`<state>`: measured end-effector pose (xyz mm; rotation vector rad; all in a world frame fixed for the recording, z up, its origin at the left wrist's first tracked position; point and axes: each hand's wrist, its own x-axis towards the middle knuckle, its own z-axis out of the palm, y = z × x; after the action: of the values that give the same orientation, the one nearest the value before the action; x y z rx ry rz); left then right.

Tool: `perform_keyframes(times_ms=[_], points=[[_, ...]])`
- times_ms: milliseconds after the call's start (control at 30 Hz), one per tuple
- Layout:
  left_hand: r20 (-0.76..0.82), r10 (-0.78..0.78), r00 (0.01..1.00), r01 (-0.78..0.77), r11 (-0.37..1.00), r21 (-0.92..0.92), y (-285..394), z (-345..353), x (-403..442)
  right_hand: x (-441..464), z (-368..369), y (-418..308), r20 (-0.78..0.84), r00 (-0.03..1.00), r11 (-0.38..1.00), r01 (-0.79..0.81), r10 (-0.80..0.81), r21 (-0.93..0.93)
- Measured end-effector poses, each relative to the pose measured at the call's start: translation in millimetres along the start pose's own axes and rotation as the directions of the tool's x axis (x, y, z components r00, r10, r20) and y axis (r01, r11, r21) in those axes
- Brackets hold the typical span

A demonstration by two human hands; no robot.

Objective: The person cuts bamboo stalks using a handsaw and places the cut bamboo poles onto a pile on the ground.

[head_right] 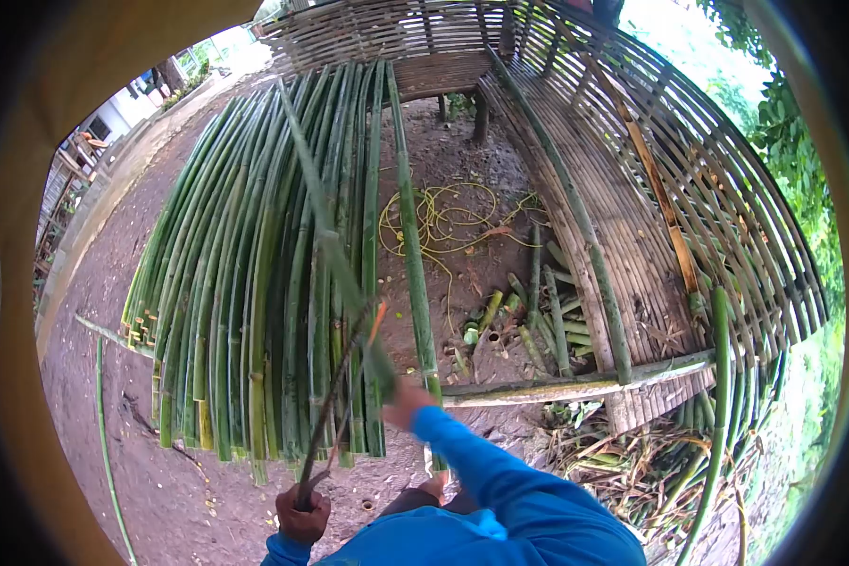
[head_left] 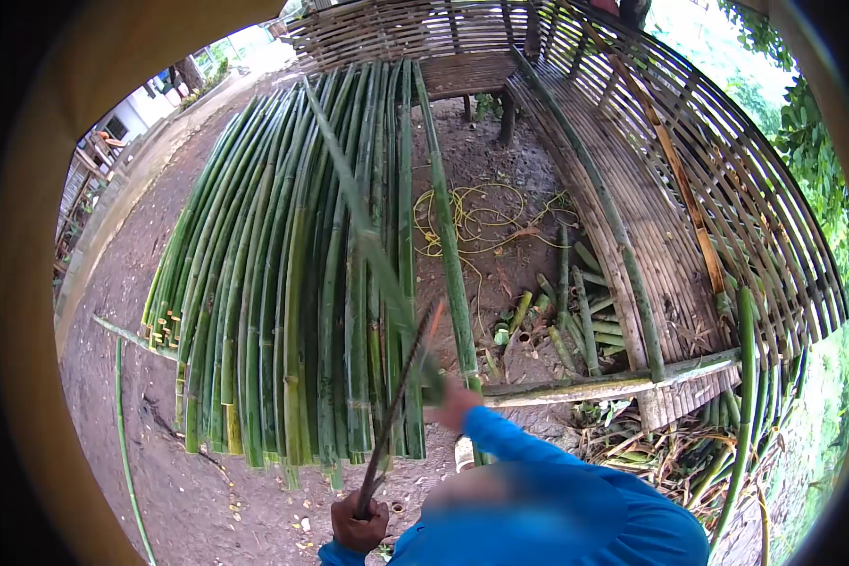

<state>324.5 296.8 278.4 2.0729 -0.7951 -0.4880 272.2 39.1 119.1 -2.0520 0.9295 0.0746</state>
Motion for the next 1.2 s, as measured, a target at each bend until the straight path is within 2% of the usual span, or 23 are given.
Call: perform_keyframes(times_ms=[33, 100, 133, 200, 233, 267, 300, 333, 400, 433, 500, 533, 600, 733, 767, 867, 933, 1200], points=[[-0.057, 0.025, 0.998, -0.027, 0.999, -0.024, 4.0, -0.9, 0.4, 12.7, 15.2, -33.4, 0.008, 0.941, 0.932, 0.333, -0.338, 0.140], [-0.183, 0.069, 0.981, -0.081, 0.995, -0.059, 15.4, -3.8, 2.5, 30.1, 68.7, -61.7, 0.051, 0.810, 0.810, 0.577, -0.584, 0.105], [-0.120, 0.083, 0.989, -0.077, 0.995, 0.058, 24.8, -16.6, 3.3, 15.3, 68.0, -63.1, -0.037, 0.851, 0.849, 0.524, -0.523, 0.068], [-0.128, 0.099, 0.987, -0.081, 0.988, 0.135, 28.0, -29.2, -3.0, -22.2, 53.0, -39.4, -0.221, 0.895, 0.917, 0.399, -0.388, 0.007], [-0.131, 0.109, 0.985, -0.086, 0.982, 0.167, 25.0, -30.9, -5.0, -34.0, 54.0, -7.9, -0.243, 0.943, 0.971, 0.237, -0.225, 0.019], [-0.165, 0.055, 0.985, -0.042, 0.996, 0.079, 12.7, -27.4, -10.5, -46.7, 57.2, 23.0, -0.264, 0.963, 0.997, 0.064, -0.053, 0.033], [-0.172, 0.006, 0.985, 0.004, 0.998, 0.059, 6.2, -22.9, -13.0, -57.0, 60.6, 40.2, -0.294, 0.937, 0.978, -0.205, 0.187, -0.030], [-0.175, -0.044, 0.984, 0.052, 0.998, 0.039, 2.3, -17.4, -15.3, -66.5, 66.0, 55.1, -0.337, 0.846, 0.883, -0.463, 0.413, -0.081], [-0.137, -0.141, 0.980, 0.145, 0.989, 0.023, -1.3, -7.6, -14.6, -60.0, 91.8, 92.0, -0.037, 0.832, 0.830, -0.549, 0.554, 0.099], [-0.100, -0.152, 0.983, 0.154, 0.988, 0.015, -6.3, -2.4, -11.9, -52.7, 106.0, 112.6, 0.122, 0.799, 0.779, -0.601, 0.589, 0.179], [-0.025, -0.173, 0.985, 0.173, 0.985, -0.001, -18.2, 8.9, -2.9, -46.7, 112.9, 133.3, 0.124, 0.827, 0.802, -0.562, 0.549, 0.201], [0.008, -0.248, 0.969, 0.248, 0.969, -0.018, -20.7, 12.4, 1.9, -46.9, 114.7, 139.5, 0.125, 0.841, 0.813, -0.542, 0.527, 0.214], [0.048, -0.212, 0.976, 0.211, 0.977, 0.030, -16.4, 16.7, 9.9, -65.6, 99.1, 155.9, -0.029, 0.813, 0.809, -0.573, 0.581, 0.128], [0.152, -0.181, 0.972, 0.176, 0.983, 0.043, -17.8, 22.7, 24.4, -144.7, 44.2, 204.4, -0.062, 0.668, 0.670, -0.737, 0.742, 0.089], [0.168, -0.180, 0.969, 0.175, 0.984, 0.046, -15.0, 24.3, 27.0, -158.9, 33.0, 207.1, -0.127, 0.644, 0.652, -0.757, 0.755, 0.042], [0.203, -0.073, 0.976, 0.048, 0.991, 0.125, -22.6, 33.9, 35.0, -166.6, 31.8, 221.3, -0.164, 0.666, 0.671, -0.741, 0.727, -0.034], [0.233, -0.120, 0.965, 0.097, 0.989, 0.111, -11.9, 35.4, 40.8, -164.8, 33.1, 213.0, -0.245, 0.661, 0.673, -0.739, 0.710, -0.042], [0.259, -0.102, 0.960, 0.085, 0.994, 0.075, -0.6, 29.3, 38.9, -157.9, 46.7, 267.7, -0.239, 0.707, 0.720, -0.692, 0.665, -0.045]])
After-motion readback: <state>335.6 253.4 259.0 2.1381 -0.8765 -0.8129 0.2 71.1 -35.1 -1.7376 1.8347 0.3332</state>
